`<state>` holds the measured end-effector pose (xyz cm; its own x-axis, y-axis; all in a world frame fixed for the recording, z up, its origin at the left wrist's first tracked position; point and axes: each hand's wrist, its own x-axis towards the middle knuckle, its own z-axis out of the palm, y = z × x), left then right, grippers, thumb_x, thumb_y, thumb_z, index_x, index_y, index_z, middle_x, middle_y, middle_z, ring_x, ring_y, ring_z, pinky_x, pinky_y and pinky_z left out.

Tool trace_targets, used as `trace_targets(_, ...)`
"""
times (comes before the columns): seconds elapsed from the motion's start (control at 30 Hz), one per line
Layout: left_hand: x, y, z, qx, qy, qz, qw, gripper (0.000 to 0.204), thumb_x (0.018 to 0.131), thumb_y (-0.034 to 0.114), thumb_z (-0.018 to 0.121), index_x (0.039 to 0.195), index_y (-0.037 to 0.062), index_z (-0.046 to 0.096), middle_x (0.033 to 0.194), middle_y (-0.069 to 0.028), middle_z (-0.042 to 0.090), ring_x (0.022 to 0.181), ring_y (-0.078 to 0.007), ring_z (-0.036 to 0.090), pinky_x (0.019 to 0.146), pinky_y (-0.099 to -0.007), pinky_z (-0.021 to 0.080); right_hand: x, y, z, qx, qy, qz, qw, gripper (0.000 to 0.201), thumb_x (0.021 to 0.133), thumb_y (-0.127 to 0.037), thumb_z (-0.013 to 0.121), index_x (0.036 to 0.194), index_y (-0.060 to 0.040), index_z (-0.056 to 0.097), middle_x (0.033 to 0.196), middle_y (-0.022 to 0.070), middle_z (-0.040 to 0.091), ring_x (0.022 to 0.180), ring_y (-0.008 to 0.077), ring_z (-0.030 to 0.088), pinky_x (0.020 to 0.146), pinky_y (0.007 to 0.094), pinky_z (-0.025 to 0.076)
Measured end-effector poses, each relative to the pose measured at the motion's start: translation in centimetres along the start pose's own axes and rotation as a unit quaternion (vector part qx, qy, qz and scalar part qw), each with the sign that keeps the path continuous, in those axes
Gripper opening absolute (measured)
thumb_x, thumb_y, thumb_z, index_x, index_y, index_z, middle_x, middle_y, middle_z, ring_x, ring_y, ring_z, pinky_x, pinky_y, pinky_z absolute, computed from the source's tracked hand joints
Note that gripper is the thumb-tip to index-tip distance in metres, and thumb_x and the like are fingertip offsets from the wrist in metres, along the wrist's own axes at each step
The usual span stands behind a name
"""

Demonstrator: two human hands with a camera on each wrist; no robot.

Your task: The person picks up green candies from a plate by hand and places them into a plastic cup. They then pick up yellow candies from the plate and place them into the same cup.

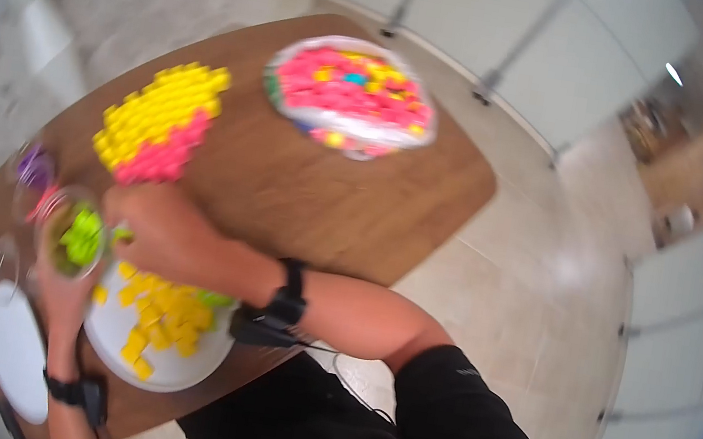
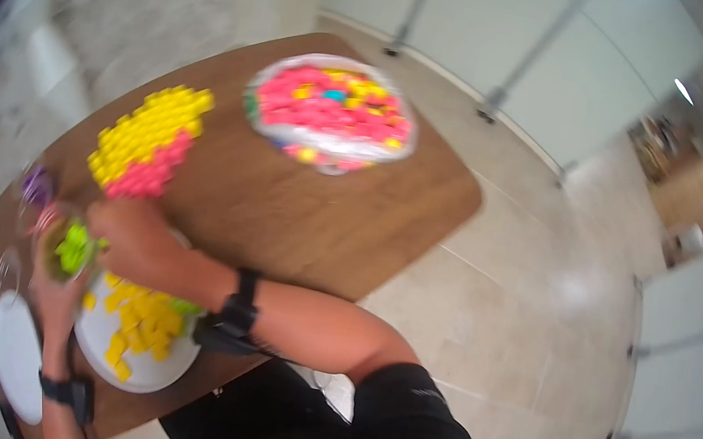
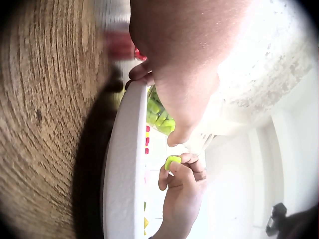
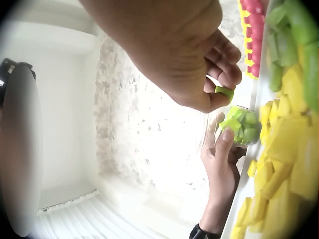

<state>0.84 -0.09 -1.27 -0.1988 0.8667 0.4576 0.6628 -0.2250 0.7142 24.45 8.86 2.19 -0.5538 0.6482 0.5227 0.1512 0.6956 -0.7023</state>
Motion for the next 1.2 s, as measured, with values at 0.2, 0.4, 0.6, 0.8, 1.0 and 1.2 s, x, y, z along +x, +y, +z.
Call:
trace_targets(0.2, -0.3, -2.4, -1.2, 0.008, -0.016, -0.010, 1.000, 0.085, 0.076, -0.003, 0.078, 0.156, 0.0022, 0.051, 0.152, -0.0134, 0.060, 0.141, -0.0261, 0.057, 0.123, -0.0398, 0.041, 0.0, -0.2, 1.0, -0.023, 0.027, 0.009, 0.999, 0.008, 0.081, -0.001, 0.067, 0.086, 0.0040, 0.070, 0.092, 0.0244, 0.069, 0.094, 0.0453, 0.069, 0.085, 0.0538, 0.053)
trace_targets(0.4, -0.2, -2.1, -1.1, 0.022, -0.028, -0.009, 0.999, 0.085, 0.077, -0.002, 0.075, 0.158, 0.0028, 0.049, 0.154, -0.0139, 0.059, 0.143, -0.0265, 0.056, 0.124, -0.0402, 0.039, -0.1, 0.1, 1.1, -0.033, 0.009, 0.027, 0.999, 0.007, 0.081, -0.001, 0.068, 0.084, 0.0052, 0.069, 0.097, 0.0263, 0.068, 0.099, 0.0461, 0.067, 0.087, 0.0549, 0.051)
trace_targets(0.6, -0.2, -1.1, -0.5, 0.004, -0.014, -0.012, 1.000, 0.084, 0.074, -0.003, 0.082, 0.153, 0.0010, 0.054, 0.148, -0.0138, 0.063, 0.137, -0.0265, 0.061, 0.121, -0.0402, 0.042, -0.2, 0.4, 0.6, -0.035, 0.043, 0.007, 0.998, 0.008, 0.080, -0.003, 0.070, 0.083, 0.0048, 0.070, 0.094, 0.0257, 0.069, 0.094, 0.0461, 0.068, 0.085, 0.0544, 0.053)
trace_targets(0.8, -0.1, 1.2, 0.1, 0.034, -0.008, 0.024, 0.999, 0.083, 0.072, -0.002, 0.089, 0.149, 0.0042, 0.057, 0.145, -0.0128, 0.065, 0.131, -0.0252, 0.064, 0.115, -0.0386, 0.049, -0.2, -0.5, -1.4, -0.016, 0.015, 0.008, 1.000, 0.017, 0.081, -0.009, 0.073, 0.095, 0.0009, 0.077, 0.100, 0.0193, 0.076, 0.090, 0.0401, 0.073, 0.083, 0.0482, 0.058)
trace_targets(1.0, 0.0, 2.8, 0.7, 0.036, 0.011, 0.035, 0.999, 0.081, 0.072, 0.018, 0.099, 0.142, 0.0041, 0.061, 0.131, -0.0143, 0.074, 0.119, -0.0251, 0.073, 0.104, -0.0384, 0.057, -0.2, -2.0, -2.7, 0.014, 0.051, 0.026, 0.998, 0.017, 0.079, -0.004, 0.080, 0.096, -0.0023, 0.075, 0.092, 0.0150, 0.073, 0.080, 0.0299, 0.072, 0.074, 0.0401, 0.057)
trace_targets(1.2, 0.5, 3.8, -0.2, 0.026, 0.001, 0.020, 0.999, 0.081, 0.071, 0.022, 0.098, 0.142, 0.0073, 0.061, 0.126, -0.0145, 0.076, 0.114, -0.0310, 0.076, 0.097, -0.0411, 0.060, 0.4, -2.3, -2.9, 0.039, 0.069, 0.045, 0.996, 0.019, 0.083, 0.004, 0.078, 0.101, -0.0005, 0.077, 0.086, 0.0056, 0.067, 0.074, 0.0120, 0.065, 0.063, 0.0268, 0.050)
